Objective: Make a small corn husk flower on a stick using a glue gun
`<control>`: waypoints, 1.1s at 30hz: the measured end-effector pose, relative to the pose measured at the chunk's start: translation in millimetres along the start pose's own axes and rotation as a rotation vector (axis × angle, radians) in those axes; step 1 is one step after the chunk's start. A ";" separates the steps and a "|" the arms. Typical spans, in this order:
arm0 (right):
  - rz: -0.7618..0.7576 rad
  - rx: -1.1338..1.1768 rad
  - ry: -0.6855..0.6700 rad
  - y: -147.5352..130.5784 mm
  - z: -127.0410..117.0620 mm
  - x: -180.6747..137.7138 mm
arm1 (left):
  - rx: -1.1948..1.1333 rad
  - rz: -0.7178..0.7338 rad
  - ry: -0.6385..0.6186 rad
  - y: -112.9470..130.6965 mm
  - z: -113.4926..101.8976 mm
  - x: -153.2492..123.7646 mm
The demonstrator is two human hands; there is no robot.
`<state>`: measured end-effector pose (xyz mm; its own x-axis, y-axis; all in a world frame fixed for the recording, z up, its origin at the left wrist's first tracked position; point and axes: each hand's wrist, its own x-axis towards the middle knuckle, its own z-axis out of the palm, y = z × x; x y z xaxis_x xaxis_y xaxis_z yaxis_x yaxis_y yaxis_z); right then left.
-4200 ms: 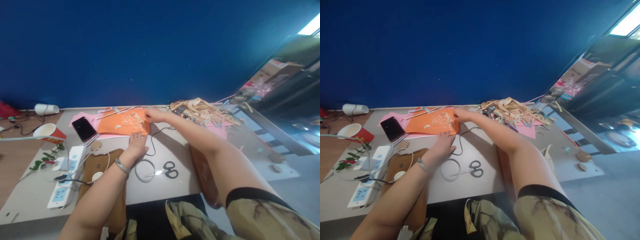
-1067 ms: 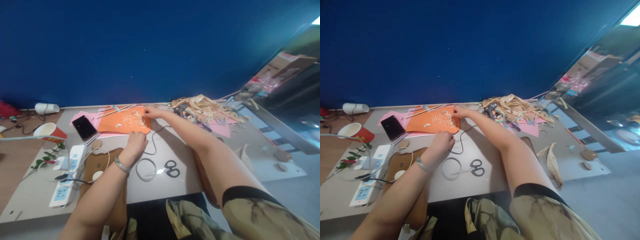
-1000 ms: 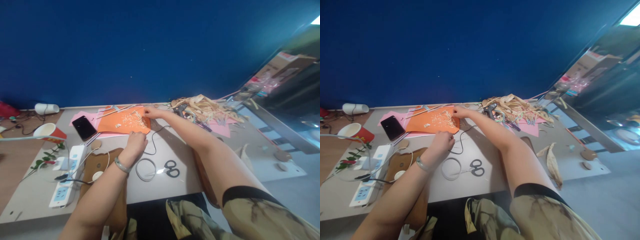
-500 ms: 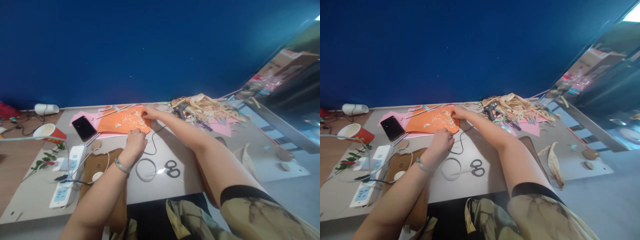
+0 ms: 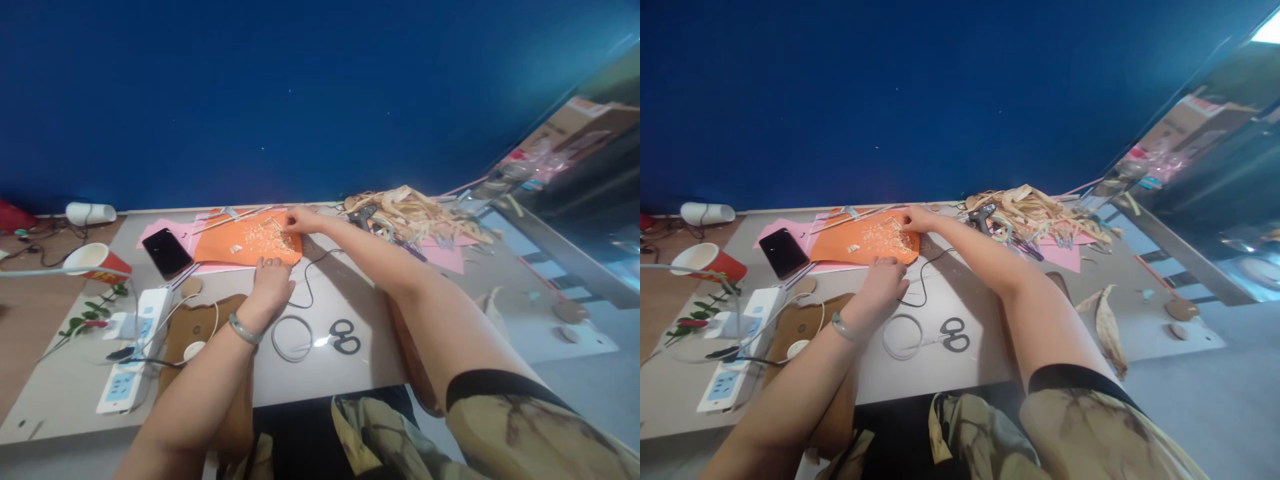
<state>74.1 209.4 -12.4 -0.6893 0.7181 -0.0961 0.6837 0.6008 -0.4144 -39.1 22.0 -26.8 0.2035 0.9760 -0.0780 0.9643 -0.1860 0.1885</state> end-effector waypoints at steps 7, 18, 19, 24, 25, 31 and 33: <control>-0.044 0.122 -0.023 1.4 0.5 -5.1 | -0.001 -0.012 -0.005 0.7 -1.5 -0.7; 0.111 -0.117 -0.033 -6.7 17.6 4.0 | -0.011 -0.009 -0.018 0.9 -1.6 -0.3; 0.115 -0.131 -0.038 -8.1 19.0 4.5 | -0.009 -0.007 -0.016 0.8 -1.5 -0.2; 0.088 -0.149 -0.050 -10.0 14.5 3.9 | -0.004 -0.005 -0.019 0.7 -1.7 -0.8; 0.079 -0.142 -0.042 -9.4 11.9 3.3 | -0.006 -0.004 -0.015 0.7 -1.5 -0.9; 0.057 -0.077 0.025 -6.4 -1.2 -1.2 | 0.001 -0.005 -0.008 0.1 1.6 -0.3; 0.043 -0.058 0.050 -6.0 -3.0 -2.9 | 0.002 -0.004 -0.005 -0.2 2.0 -0.2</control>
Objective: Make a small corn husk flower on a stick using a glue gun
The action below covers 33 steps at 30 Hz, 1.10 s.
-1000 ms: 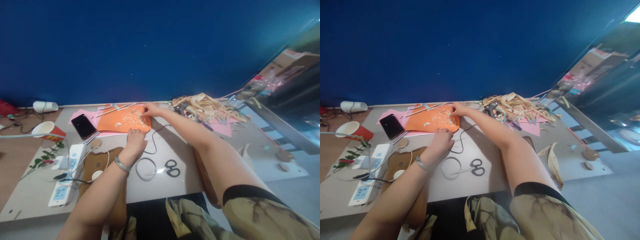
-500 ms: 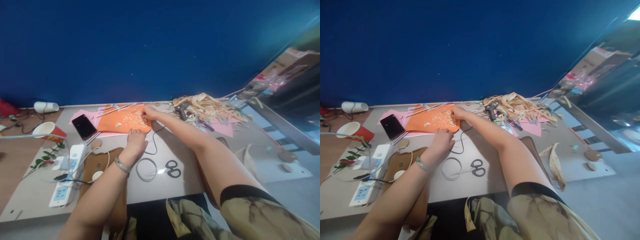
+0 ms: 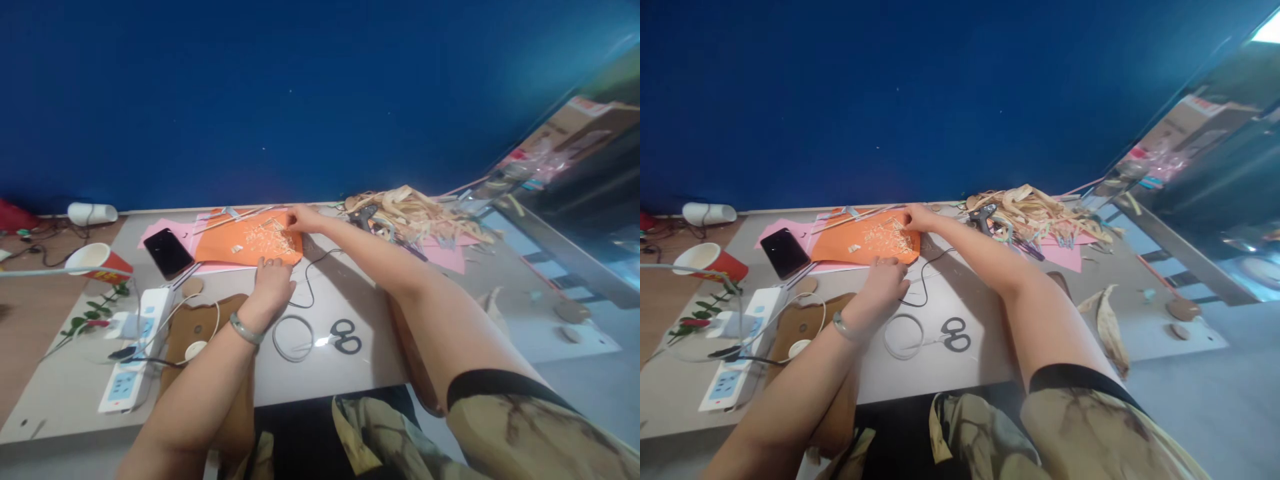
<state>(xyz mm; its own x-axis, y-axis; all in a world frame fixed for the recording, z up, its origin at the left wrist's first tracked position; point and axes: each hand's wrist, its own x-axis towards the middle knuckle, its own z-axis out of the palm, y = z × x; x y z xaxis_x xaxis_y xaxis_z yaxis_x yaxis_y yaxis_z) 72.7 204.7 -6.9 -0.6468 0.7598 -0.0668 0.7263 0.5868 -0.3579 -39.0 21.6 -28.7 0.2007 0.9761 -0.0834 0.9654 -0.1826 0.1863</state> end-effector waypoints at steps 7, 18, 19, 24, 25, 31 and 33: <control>-0.022 0.170 0.131 4.4 0.6 -6.7 | -0.002 0.002 -0.014 0.9 -3.1 -1.0; -0.165 0.612 -0.475 13.0 -7.3 -40.3 | -0.105 -0.157 0.265 -3.6 -5.3 5.0; -0.188 0.648 -0.512 10.0 -6.1 -44.1 | -0.099 -0.140 0.244 -3.0 -6.4 5.0; -0.214 0.653 -0.550 8.7 -2.9 -47.7 | -0.044 -0.080 0.101 0.3 -9.8 4.6; -0.205 0.611 -0.492 12.3 -3.4 -45.2 | -0.036 -0.078 0.084 0.6 -9.8 4.3; -0.209 0.114 -0.154 27.7 -0.9 -29.1 | -0.005 -0.057 0.006 -0.5 -6.7 2.8; -0.248 0.014 -0.190 25.2 2.5 -26.9 | 0.004 -0.054 0.003 -1.1 -5.7 2.7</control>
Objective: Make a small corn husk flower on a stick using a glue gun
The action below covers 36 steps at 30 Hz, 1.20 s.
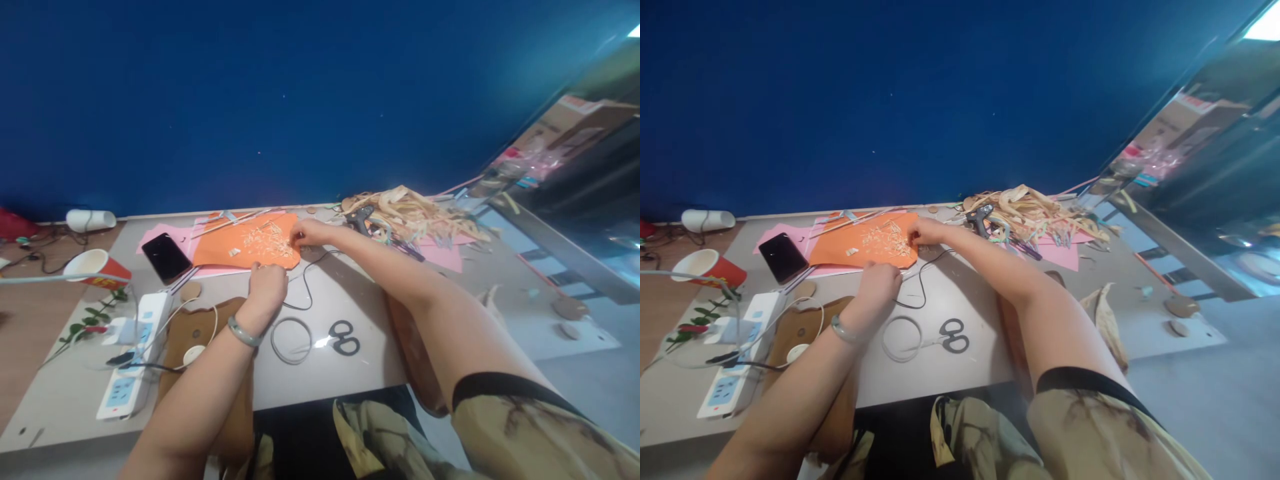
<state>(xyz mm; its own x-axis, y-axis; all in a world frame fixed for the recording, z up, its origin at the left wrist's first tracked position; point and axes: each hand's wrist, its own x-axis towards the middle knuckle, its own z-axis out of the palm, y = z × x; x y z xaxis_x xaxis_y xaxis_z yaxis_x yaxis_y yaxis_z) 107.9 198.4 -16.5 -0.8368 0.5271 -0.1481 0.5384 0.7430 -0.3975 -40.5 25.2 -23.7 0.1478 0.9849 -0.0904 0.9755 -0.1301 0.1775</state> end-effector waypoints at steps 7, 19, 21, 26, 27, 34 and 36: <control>0.012 -0.197 -0.110 -7.6 6.3 5.1 | -0.007 -0.025 0.062 -0.1 1.0 -0.7; -0.242 -0.578 -0.111 -21.3 10.8 -10.3 | 0.031 -0.009 0.023 1.0 7.5 -0.7; -0.301 -0.662 -0.132 -24.5 14.3 -10.2 | 0.038 -0.003 0.016 0.7 8.8 -0.3; -0.339 -0.709 -0.145 -26.7 16.2 -8.7 | 0.040 0.020 0.035 0.2 8.9 -2.2; -0.292 -0.673 -0.137 -25.8 13.4 -9.0 | 0.040 0.021 0.038 0.2 8.6 -2.7; -0.050 -0.364 0.069 -24.7 -8.4 -26.0 | 0.067 0.024 0.015 1.3 6.4 -3.9; -0.066 -0.188 0.096 -30.1 -4.7 -35.4 | 0.074 0.015 0.009 1.9 6.5 -3.9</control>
<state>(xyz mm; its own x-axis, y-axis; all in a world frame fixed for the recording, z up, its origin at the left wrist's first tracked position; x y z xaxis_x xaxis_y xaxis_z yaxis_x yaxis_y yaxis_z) 121.8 159.3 5.0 -0.8625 0.5047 -0.0372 0.4992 0.8365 -0.2262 -38.1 20.3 -29.4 0.1609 0.9838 -0.0791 0.9826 -0.1522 0.1061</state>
